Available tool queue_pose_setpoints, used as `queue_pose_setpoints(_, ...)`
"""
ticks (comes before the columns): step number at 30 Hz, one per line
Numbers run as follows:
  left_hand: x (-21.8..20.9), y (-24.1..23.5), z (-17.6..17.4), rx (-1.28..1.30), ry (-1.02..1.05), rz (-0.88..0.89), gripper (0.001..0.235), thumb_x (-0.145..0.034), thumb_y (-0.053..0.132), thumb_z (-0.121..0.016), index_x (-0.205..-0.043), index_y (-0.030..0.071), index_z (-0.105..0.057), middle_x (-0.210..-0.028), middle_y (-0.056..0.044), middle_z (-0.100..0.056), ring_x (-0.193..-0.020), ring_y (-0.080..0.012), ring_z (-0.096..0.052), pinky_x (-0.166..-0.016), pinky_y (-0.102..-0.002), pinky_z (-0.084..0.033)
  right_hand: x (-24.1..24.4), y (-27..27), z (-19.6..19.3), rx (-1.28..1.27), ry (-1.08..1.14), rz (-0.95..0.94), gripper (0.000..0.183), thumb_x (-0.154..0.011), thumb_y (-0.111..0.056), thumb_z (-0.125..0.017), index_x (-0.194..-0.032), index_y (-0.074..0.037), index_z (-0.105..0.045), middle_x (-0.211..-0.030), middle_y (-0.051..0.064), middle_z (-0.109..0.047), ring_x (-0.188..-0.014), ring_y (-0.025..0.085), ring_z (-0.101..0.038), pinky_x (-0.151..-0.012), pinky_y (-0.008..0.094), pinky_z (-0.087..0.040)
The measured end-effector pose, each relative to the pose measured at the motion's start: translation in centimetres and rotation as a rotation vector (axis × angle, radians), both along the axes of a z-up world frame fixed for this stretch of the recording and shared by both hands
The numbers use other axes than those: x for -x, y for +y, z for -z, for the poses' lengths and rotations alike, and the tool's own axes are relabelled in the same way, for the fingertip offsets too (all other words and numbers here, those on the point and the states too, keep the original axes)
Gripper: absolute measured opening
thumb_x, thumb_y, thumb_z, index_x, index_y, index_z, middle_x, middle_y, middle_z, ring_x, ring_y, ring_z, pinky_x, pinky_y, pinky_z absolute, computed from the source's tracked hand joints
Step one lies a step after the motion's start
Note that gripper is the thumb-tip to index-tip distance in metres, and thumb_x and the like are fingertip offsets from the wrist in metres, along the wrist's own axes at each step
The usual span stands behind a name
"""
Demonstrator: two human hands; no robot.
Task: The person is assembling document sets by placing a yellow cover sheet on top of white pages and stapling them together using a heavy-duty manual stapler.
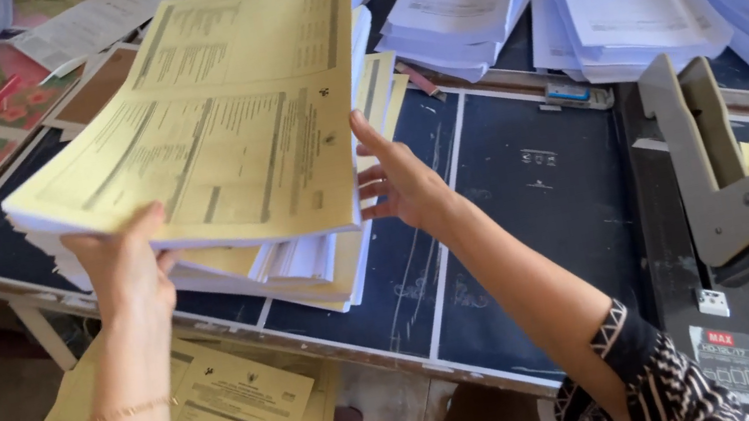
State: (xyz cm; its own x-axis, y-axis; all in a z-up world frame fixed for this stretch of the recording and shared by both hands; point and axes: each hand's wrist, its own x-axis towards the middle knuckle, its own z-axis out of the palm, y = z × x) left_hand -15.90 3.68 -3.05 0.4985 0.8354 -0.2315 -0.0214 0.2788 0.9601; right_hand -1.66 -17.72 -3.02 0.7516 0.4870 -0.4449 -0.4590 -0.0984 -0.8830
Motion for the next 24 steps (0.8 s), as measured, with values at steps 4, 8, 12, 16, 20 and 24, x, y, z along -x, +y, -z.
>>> queue_pose_setpoints(4, 1.6, -4.5, 1.1, -0.094, -0.111, 0.005, 0.074, -0.086, 0.005, -0.065, -0.14, 0.022, -0.017, -0.154, -0.007, -0.036, -0.135, -0.0258, -0.053, -0.105, -0.061, -0.049, -1.2, 0.5, 0.3, -0.112, 0.079, 0.001, 0.051, -0.081, -0.027, -0.063, -0.127, -0.007, -0.055, -0.12, 0.018, -0.067, -0.11, 0.036, -0.066, -0.095, 0.056, -0.055)
queue_pose_setpoints(8, 2.3, -7.5, 3.5, -0.153, -0.277, 0.025, 0.097, -0.089, 0.0, -0.066, -0.15, 0.026, 0.005, -0.163, -0.016, -0.023, -0.141, -0.0364, -0.047, -0.098, -0.065, -0.055, 1.0, -2.5, -0.4, -0.099, -0.053, 0.008, 0.042, -0.08, -0.013, -0.061, -0.118, 0.004, -0.061, -0.112, 0.021, -0.071, -0.098, 0.039, -0.071, -0.084, 0.051, -0.061)
queue_pose_setpoints(12, 3.8, -11.6, 3.6, -0.229, -0.076, -0.038, 0.1, -0.092, 0.023, -0.068, -0.152, 0.018, 0.011, -0.162, -0.013, 0.012, -0.15, -0.0271, -0.001, -0.11, -0.057, -0.013, 3.3, -6.3, 0.1, -0.136, -0.125, 0.164, 0.036, -0.074, -0.009, -0.071, -0.104, 0.008, -0.06, -0.085, 0.025, -0.069, -0.071, 0.037, -0.071, -0.06, 0.047, -0.06)
queue_pose_setpoints(16, 4.8, -15.7, 2.0, -0.549, -0.283, 0.024, 0.084, -0.088, 0.014, -0.061, -0.152, 0.002, -0.007, -0.157, -0.027, -0.029, -0.143, -0.0347, -0.038, -0.122, -0.047, -0.033, 5.7, -11.0, 1.2, -0.064, -0.068, 0.284, 0.038, -0.078, -0.011, -0.065, -0.114, 0.003, -0.061, -0.097, 0.02, -0.072, -0.077, 0.034, -0.07, -0.063, 0.046, -0.059)
queue_pose_setpoints(20, 5.3, -20.4, 5.9, -0.605, -0.333, 0.094, 0.084, -0.092, 0.018, -0.06, -0.153, 0.001, -0.004, -0.161, -0.029, -0.023, -0.148, -0.038, -0.032, -0.124, -0.046, -0.026, 8.1, -16.7, 3.9, 0.023, -0.051, 0.384, 0.044, -0.079, -0.011, -0.064, -0.12, 0.004, -0.057, -0.101, 0.021, -0.071, -0.076, 0.035, -0.069, -0.059, 0.044, -0.058)
queue_pose_setpoints(24, 5.3, -24.7, 13.9, -0.205, -0.197, 0.254, 0.078, -0.085, 0.016, -0.063, -0.147, 0.006, -0.017, -0.146, -0.022, -0.044, -0.13, -0.0298, -0.052, -0.108, -0.039, -0.042, 9.8, -22.2, 8.3, 0.18, 0.054, 0.596, 0.043, -0.078, -0.006, -0.066, -0.118, 0.007, -0.064, -0.094, 0.028, -0.07, -0.073, 0.041, -0.066, -0.061, 0.05, -0.054)
